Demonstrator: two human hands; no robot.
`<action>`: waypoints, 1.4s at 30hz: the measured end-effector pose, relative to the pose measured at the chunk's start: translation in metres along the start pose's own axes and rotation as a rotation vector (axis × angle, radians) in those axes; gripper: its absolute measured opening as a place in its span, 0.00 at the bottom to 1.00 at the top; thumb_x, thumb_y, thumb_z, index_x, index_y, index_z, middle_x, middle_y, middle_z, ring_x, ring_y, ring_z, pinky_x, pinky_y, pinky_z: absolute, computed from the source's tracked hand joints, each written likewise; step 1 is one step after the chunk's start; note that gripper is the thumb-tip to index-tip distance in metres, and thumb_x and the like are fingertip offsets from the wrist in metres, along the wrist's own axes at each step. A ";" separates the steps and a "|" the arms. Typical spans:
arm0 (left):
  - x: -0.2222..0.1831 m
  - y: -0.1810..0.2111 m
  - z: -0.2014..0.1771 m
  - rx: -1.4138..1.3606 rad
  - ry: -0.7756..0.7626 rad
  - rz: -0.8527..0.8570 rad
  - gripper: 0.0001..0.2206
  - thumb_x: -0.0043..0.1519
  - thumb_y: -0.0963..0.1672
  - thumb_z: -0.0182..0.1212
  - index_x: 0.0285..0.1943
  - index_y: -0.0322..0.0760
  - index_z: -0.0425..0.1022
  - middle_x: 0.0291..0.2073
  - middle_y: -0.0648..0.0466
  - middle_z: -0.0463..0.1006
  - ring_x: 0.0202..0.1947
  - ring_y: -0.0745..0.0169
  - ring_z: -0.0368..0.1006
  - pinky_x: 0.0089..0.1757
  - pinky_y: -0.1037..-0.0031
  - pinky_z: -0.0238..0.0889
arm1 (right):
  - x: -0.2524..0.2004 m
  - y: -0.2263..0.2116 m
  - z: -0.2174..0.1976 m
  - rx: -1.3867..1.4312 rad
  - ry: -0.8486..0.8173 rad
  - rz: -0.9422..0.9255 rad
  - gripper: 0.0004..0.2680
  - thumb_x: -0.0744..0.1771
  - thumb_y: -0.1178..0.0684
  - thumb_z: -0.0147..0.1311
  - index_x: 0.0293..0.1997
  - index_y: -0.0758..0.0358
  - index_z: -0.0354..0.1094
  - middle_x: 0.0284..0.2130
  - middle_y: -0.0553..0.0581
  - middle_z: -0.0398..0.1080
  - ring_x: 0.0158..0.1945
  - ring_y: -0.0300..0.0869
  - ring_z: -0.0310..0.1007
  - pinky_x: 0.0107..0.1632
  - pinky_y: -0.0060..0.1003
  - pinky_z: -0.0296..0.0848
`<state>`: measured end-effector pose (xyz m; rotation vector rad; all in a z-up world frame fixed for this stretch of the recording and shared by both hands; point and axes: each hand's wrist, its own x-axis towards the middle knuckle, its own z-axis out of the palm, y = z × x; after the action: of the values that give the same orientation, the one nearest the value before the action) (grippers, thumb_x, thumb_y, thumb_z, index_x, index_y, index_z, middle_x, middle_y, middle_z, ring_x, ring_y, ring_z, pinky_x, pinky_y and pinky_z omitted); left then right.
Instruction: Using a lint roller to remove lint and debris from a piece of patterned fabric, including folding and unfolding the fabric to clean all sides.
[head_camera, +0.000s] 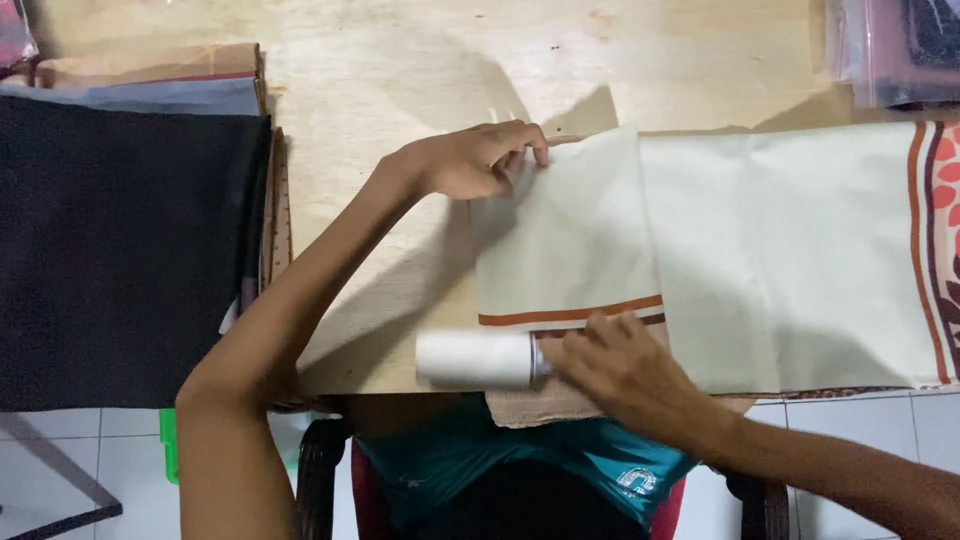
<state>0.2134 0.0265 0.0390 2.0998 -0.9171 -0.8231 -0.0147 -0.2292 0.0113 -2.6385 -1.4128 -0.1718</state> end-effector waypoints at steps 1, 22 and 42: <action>-0.002 0.000 0.000 0.002 0.001 0.003 0.18 0.61 0.37 0.55 0.60 0.43 0.68 0.40 0.54 0.65 0.43 0.54 0.67 0.48 0.60 0.65 | -0.004 -0.006 -0.004 -0.004 0.000 0.001 0.07 0.72 0.47 0.42 0.45 0.53 0.67 0.32 0.54 0.63 0.37 0.51 0.64 0.38 0.45 0.62; -0.006 0.019 0.005 0.028 0.031 -0.155 0.23 0.56 0.37 0.53 0.59 0.55 0.68 0.45 0.58 0.62 0.39 0.65 0.62 0.39 0.72 0.57 | -0.061 -0.026 -0.006 -0.059 -0.142 -0.097 0.20 0.62 0.55 0.61 0.60 0.51 0.64 0.43 0.54 0.73 0.41 0.47 0.69 0.40 0.46 0.67; -0.151 0.077 0.217 0.389 0.443 -0.264 0.23 0.67 0.56 0.58 0.64 0.44 0.64 0.43 0.48 0.72 0.37 0.56 0.67 0.35 0.64 0.65 | 0.133 0.139 -0.032 0.561 0.266 0.019 0.03 0.68 0.64 0.51 0.44 0.68 0.69 0.41 0.58 0.71 0.39 0.48 0.72 0.41 0.37 0.65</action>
<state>-0.0614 0.0342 0.0181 2.6379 -0.6000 -0.2836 0.1740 -0.2025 0.0547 -2.0835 -1.1427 -0.0995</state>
